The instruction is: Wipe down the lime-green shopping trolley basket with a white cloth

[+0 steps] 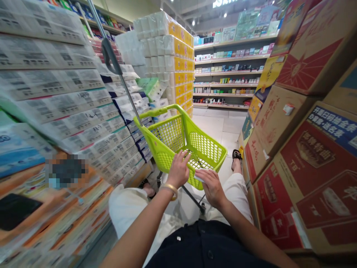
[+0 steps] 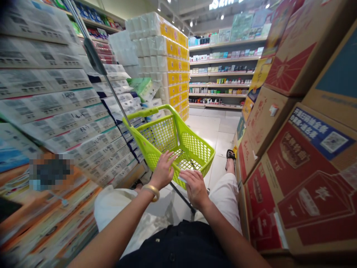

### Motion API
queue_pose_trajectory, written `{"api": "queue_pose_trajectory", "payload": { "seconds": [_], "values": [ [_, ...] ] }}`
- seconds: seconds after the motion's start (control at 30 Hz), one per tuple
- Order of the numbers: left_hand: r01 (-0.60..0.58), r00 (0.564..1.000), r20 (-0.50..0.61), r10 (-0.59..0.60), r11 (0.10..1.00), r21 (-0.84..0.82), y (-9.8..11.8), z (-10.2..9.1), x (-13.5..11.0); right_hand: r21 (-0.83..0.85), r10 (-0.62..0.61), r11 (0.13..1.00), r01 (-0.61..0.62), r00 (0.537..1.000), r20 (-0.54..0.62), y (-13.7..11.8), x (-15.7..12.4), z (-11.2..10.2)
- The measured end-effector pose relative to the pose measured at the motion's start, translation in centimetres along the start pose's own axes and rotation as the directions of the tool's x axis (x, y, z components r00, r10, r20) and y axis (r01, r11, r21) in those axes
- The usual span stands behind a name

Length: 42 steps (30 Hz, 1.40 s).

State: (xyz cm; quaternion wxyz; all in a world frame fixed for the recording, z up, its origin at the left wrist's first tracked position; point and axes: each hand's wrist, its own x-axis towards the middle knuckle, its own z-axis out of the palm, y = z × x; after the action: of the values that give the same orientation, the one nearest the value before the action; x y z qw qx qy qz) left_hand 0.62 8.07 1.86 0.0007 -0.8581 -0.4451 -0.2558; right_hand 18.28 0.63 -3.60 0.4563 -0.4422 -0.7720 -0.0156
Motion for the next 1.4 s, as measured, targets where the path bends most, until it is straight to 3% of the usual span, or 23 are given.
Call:
{"api": "queue_pose_trajectory", "payload": {
  "seconds": [0.1,0.2,0.3,0.4,0.5,0.6,0.7,0.83,0.93,1.03,1.07,1.13,1.23,1.33,1.4],
  "values": [
    [-0.077,0.995,0.057,0.084,0.991,-0.109,1.5,1.0,-1.6,-0.004,-0.029,1.000,0.029,0.999,0.035,0.4,-0.3,0.1],
    [-0.106,0.988,0.099,0.118,0.987,-0.124,1.6,1.4,-2.8,-0.038,-0.021,0.999,0.022,0.999,0.030,2.2,-0.4,-0.4],
    [-0.085,0.989,0.120,0.090,0.995,-0.050,0.8,1.5,-3.3,-0.090,0.061,0.994,-0.066,0.997,-0.056,4.6,-0.1,-1.0],
    [-0.038,0.993,0.111,0.034,0.999,0.028,0.1,1.6,-3.3,-0.134,0.181,0.969,-0.208,0.966,-0.187,5.6,0.6,-1.0],
    [-0.018,0.996,0.089,0.011,0.997,0.072,-0.2,1.7,-3.3,-0.145,0.184,0.966,-0.213,0.964,-0.192,3.9,1.0,0.4],
    [-0.039,0.996,0.084,0.032,0.995,0.088,-0.4,1.5,-3.3,-0.103,0.045,0.994,-0.048,0.999,-0.029,1.2,0.9,1.9],
    [-0.051,0.995,0.084,0.043,0.995,0.085,-0.6,1.1,-3.4,-0.078,0.002,0.997,-0.001,1.000,0.012,1.0,0.7,1.9],
    [-0.038,0.996,0.086,0.033,0.998,0.056,-0.5,0.9,-3.6,-0.123,0.161,0.975,-0.183,0.972,-0.172,4.4,0.5,0.3],
    [-0.008,0.997,0.081,0.004,0.999,0.038,-0.4,1.1,-3.8,-0.128,0.220,0.958,-0.258,0.942,-0.255,4.7,0.4,0.5],
    [0.016,0.997,0.075,-0.018,1.000,0.023,-0.3,1.2,-3.9,-0.104,0.089,0.990,-0.100,0.990,-0.107,1.9,0.3,2.3],
    [0.018,0.997,0.074,-0.019,1.000,0.015,-0.3,1.2,-4.0,-0.085,0.018,0.996,-0.021,0.999,-0.034,1.0,0.3,2.8],
    [0.018,0.997,0.075,-0.017,1.000,-0.005,-0.4,1.1,-4.1,-0.068,-0.022,0.997,0.023,1.000,0.011,0.3,0.3,3.1],
    [0.022,0.997,0.076,-0.019,0.999,-0.043,-0.6,0.9,-4.3,-0.108,0.072,0.991,-0.079,0.995,-0.065,2.1,0.6,1.9],
    [0.018,0.998,0.064,-0.012,0.997,-0.081,-0.8,0.9,-4.4,-0.143,0.215,0.958,-0.250,0.951,-0.222,4.5,0.8,0.5],
    [0.009,0.999,0.046,-0.004,0.995,-0.098,-0.9,1.0,-4.4,-0.141,0.231,0.953,-0.268,0.944,-0.234,4.2,0.8,0.7]
  ]
}}
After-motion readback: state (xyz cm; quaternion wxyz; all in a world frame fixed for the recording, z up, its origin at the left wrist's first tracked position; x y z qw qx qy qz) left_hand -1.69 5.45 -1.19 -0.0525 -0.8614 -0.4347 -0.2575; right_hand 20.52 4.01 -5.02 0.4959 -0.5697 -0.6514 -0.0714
